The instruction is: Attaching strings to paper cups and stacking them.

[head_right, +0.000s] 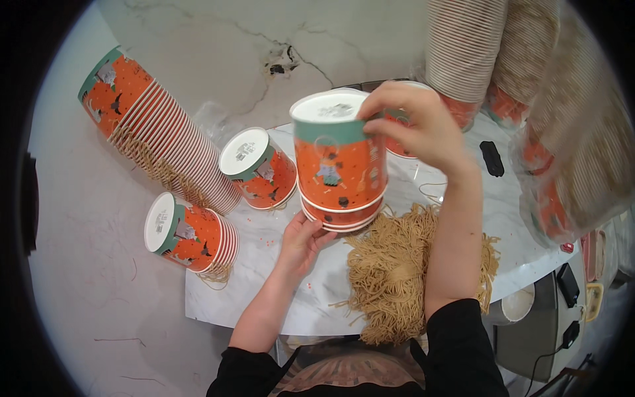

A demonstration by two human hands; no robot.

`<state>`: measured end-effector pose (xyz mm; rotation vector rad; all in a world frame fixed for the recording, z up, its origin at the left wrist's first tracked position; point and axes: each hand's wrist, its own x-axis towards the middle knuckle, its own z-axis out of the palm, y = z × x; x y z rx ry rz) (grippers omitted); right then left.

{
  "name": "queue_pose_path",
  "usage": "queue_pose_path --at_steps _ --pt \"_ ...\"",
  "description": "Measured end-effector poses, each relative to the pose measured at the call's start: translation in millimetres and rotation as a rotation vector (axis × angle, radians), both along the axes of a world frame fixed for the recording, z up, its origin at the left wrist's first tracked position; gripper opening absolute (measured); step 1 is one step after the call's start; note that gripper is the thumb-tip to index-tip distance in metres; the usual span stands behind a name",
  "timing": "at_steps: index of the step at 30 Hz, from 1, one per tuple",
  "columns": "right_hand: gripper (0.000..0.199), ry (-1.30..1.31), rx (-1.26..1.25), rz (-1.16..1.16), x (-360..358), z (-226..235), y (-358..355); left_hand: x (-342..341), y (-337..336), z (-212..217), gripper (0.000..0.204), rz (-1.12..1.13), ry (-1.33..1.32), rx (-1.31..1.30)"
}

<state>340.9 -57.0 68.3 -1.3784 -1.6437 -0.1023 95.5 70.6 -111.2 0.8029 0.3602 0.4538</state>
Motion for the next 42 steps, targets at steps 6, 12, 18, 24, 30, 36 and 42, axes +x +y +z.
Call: queue_pose_path --at_steps 6,12,18,24,30,36,42 --pt "0.022 0.438 0.477 -0.347 20.5 7.8 -49.2 -14.1 -2.0 -6.5 0.045 0.083 0.069 0.153" --pt "0.018 0.389 0.479 -0.611 12.9 20.8 -100.6 -15.8 5.0 1.4 0.046 0.104 -0.056 0.089" --pt "0.016 0.033 -0.116 -0.63 -14.7 28.8 -97.9 -16.6 9.1 7.6 0.052 0.125 -0.182 -0.023" --pt "0.011 -0.008 -0.347 -0.651 -14.5 5.2 -32.3 -25.4 15.0 5.6 0.05 0.136 -0.215 -0.071" --pt "0.012 0.027 -0.574 -0.647 5.9 -17.8 -0.3 -25.3 19.8 -3.3 0.049 0.112 -0.239 -0.186" --pt "0.038 -0.018 -0.419 -0.468 -17.5 -9.2 0.9 -27.7 22.6 -2.7 0.055 0.006 -0.306 -0.14" --pt "0.061 -0.035 -0.37 -0.063 -62.2 -5.0 21.0 -29.6 17.6 0.7 0.063 0.024 -0.295 -0.028"
